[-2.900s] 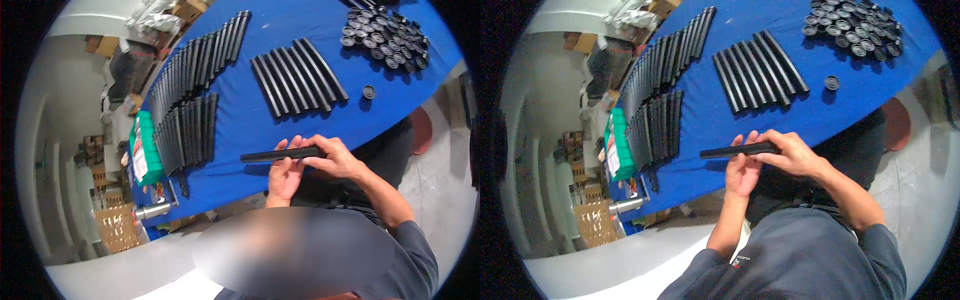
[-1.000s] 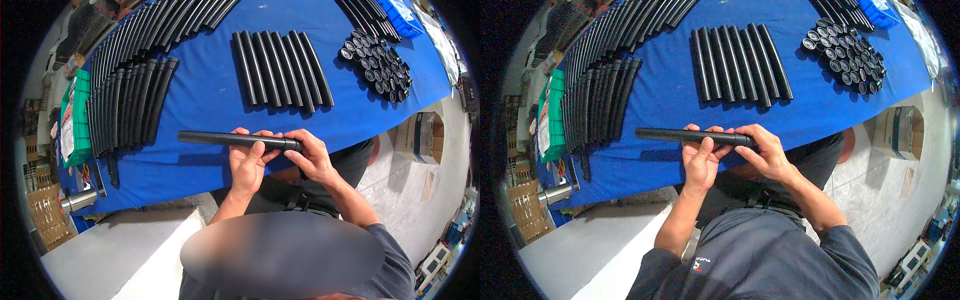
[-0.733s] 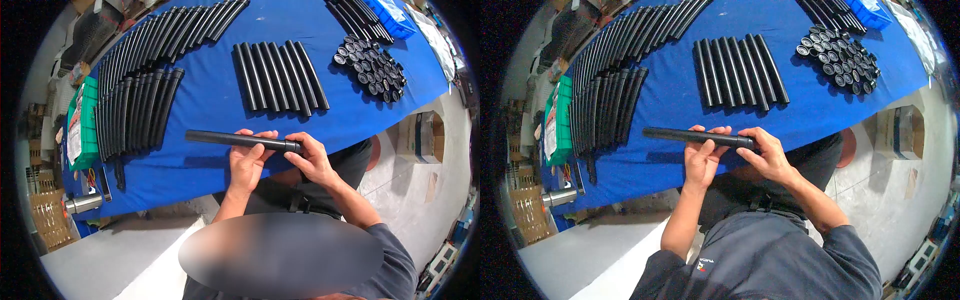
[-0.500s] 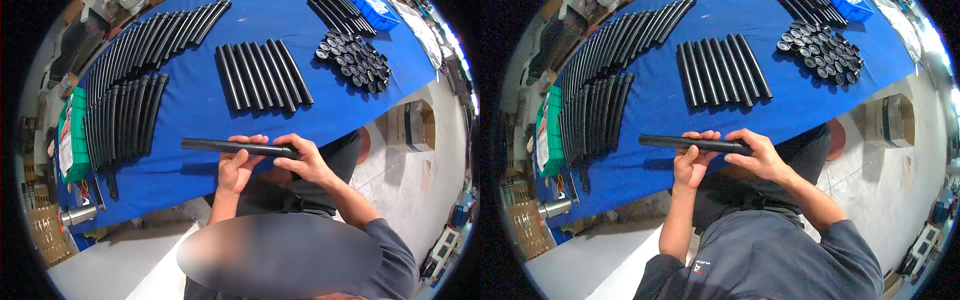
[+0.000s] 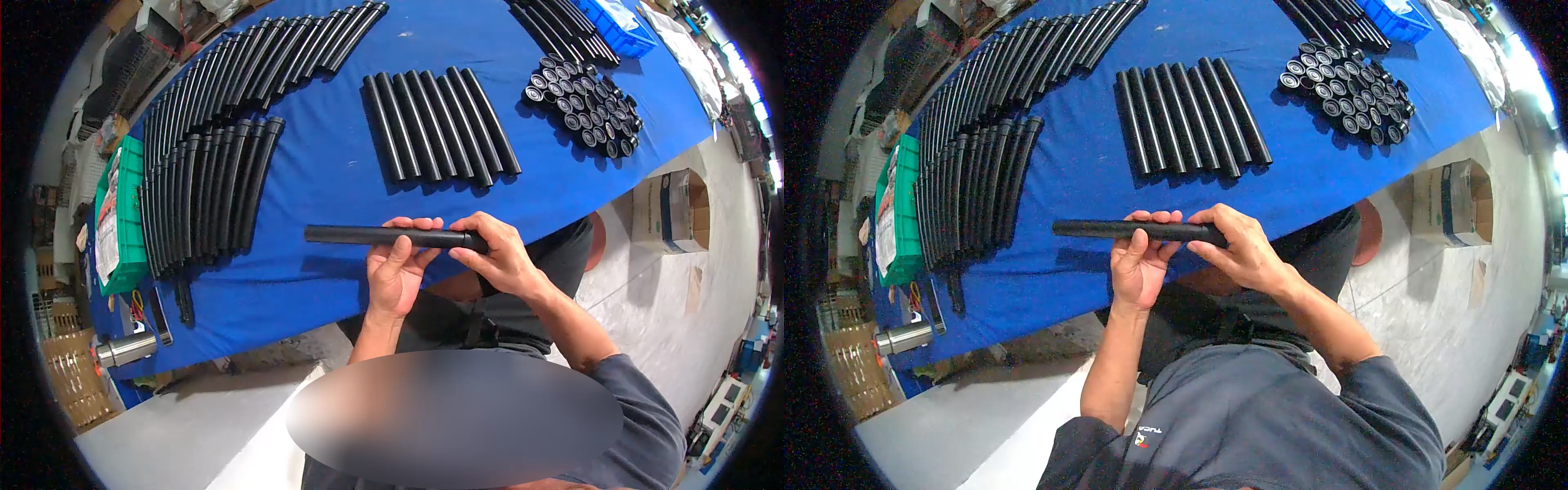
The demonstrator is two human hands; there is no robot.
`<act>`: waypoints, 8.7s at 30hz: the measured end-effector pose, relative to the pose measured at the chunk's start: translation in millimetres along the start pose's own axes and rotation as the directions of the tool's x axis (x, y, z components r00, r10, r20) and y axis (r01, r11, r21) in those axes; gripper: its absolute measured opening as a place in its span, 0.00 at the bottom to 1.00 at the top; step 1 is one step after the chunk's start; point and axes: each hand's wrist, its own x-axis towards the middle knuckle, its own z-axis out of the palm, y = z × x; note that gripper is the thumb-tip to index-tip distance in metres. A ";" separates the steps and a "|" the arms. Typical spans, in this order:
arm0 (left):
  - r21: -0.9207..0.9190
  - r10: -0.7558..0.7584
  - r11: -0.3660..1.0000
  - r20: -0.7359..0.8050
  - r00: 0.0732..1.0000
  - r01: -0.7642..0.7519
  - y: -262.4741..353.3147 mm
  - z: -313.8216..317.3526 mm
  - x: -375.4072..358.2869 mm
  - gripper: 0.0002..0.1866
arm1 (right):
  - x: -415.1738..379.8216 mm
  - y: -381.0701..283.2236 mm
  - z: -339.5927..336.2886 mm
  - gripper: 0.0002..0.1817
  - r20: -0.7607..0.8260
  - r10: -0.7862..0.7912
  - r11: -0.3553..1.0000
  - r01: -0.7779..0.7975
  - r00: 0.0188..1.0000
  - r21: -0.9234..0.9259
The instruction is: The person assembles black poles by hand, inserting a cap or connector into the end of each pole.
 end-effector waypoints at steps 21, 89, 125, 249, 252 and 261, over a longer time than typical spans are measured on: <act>-0.040 0.015 0.999 0.003 1.000 -0.014 -0.2 -6.3 -4.5 0.14 | -4.4 -15.3 -2.4 0.19 0.064 0.189 0.939 -0.199 0.980 0.280; -0.061 0.007 0.998 0.032 0.999 -0.005 -1.8 0.8 5.5 0.13 | -5.6 -19.8 7.2 0.14 -0.081 0.151 0.986 -0.145 0.985 0.084; -0.084 -0.041 0.996 0.006 0.999 0.041 -0.8 0.0 4.7 0.14 | -16.5 -9.4 5.5 0.22 -0.072 -0.275 0.899 0.230 0.959 -0.372; 0.492 0.307 -0.865 0.368 0.877 0.097 185.8 -21.2 68.9 0.19 | 6.0 79.3 -63.6 0.11 -0.494 0.255 0.959 -0.154 0.831 0.237; 0.448 0.301 -0.883 0.320 0.898 0.136 188.8 -29.1 91.6 0.19 | 6.1 74.8 -66.4 0.11 -0.513 0.306 0.940 -0.170 0.802 0.295; 0.399 0.378 -0.876 0.220 0.899 0.271 186.2 -35.1 101.3 0.23 | 5.2 79.5 -65.3 0.11 -0.507 0.283 0.950 -0.163 0.814 0.268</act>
